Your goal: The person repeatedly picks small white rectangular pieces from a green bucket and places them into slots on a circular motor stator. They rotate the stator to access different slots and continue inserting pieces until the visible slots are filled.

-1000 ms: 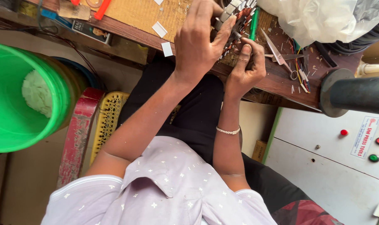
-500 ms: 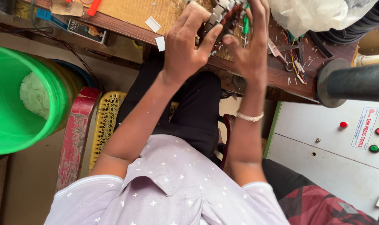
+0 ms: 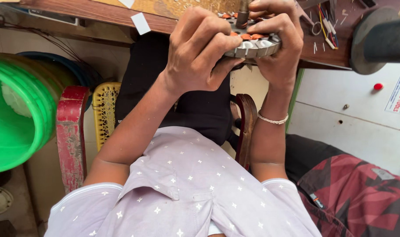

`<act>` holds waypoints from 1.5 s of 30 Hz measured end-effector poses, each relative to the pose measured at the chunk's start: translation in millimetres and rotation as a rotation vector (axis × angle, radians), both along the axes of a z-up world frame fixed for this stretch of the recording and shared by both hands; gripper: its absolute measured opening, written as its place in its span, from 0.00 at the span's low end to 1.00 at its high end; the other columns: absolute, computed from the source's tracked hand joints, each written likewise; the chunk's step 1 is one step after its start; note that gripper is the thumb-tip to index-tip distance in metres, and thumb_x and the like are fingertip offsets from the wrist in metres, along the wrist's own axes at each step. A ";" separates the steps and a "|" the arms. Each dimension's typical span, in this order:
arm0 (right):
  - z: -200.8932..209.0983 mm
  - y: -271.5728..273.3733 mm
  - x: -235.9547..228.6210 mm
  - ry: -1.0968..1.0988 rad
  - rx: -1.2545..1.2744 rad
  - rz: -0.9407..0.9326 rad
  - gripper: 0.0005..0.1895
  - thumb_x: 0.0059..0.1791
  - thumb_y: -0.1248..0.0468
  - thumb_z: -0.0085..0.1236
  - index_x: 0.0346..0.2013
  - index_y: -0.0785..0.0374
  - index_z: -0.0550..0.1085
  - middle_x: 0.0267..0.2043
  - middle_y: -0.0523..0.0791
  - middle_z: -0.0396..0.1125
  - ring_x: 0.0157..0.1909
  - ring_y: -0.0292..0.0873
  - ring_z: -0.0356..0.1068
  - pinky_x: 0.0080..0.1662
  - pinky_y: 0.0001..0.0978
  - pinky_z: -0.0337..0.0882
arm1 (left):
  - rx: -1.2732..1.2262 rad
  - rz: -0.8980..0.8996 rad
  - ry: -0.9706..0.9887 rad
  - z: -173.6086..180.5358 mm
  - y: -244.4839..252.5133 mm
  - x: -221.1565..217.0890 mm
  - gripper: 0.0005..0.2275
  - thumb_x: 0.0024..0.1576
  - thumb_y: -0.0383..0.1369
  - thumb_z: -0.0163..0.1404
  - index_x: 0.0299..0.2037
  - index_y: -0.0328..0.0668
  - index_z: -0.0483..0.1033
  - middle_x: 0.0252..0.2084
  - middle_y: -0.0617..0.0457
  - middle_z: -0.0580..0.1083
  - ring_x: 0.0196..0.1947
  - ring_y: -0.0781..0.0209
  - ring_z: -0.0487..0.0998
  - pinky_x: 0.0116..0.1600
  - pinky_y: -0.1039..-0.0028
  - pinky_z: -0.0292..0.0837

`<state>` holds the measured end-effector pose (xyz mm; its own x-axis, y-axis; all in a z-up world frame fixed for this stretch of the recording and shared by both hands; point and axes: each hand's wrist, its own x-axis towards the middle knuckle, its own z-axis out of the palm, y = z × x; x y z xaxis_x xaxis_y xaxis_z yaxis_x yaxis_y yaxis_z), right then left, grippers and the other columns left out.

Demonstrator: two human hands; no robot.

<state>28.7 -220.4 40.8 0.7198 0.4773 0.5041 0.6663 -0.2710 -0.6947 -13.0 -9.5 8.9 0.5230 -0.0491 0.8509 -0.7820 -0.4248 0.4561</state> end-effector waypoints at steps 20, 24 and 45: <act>-15.1 -6.9 53.7 -0.006 -0.067 -0.036 0.21 0.48 0.79 0.78 0.47 0.69 0.73 0.47 0.49 0.75 0.47 0.42 0.76 0.51 0.30 0.76 | -0.258 -0.023 0.376 34.0 -10.2 5.0 0.15 0.62 0.23 0.62 0.55 0.44 0.74 0.52 0.54 0.69 0.54 0.56 0.70 0.59 0.69 0.69; -30.9 7.7 75.2 0.150 -0.078 -0.177 0.25 0.48 0.60 0.78 0.51 0.68 0.73 0.46 0.48 0.75 0.47 0.41 0.78 0.49 0.31 0.78 | -0.339 0.127 0.442 31.0 -11.3 13.5 0.12 0.66 0.24 0.59 0.56 0.43 0.73 0.50 0.54 0.71 0.53 0.58 0.72 0.58 0.71 0.70; -44.8 64.3 62.0 -0.095 0.212 -0.260 0.39 0.54 0.38 0.57 0.66 0.66 0.64 0.68 0.52 0.62 0.70 0.46 0.62 0.70 0.43 0.65 | -0.688 0.062 0.547 22.6 -6.1 13.3 0.14 0.65 0.26 0.58 0.59 0.39 0.71 0.50 0.56 0.73 0.51 0.68 0.75 0.60 0.76 0.74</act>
<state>90.7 -156.2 -4.0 0.7485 0.1616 0.6432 0.6584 -0.2970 -0.6916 0.3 -15.6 31.5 0.8508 0.4240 0.3105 -0.3633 0.0477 0.9305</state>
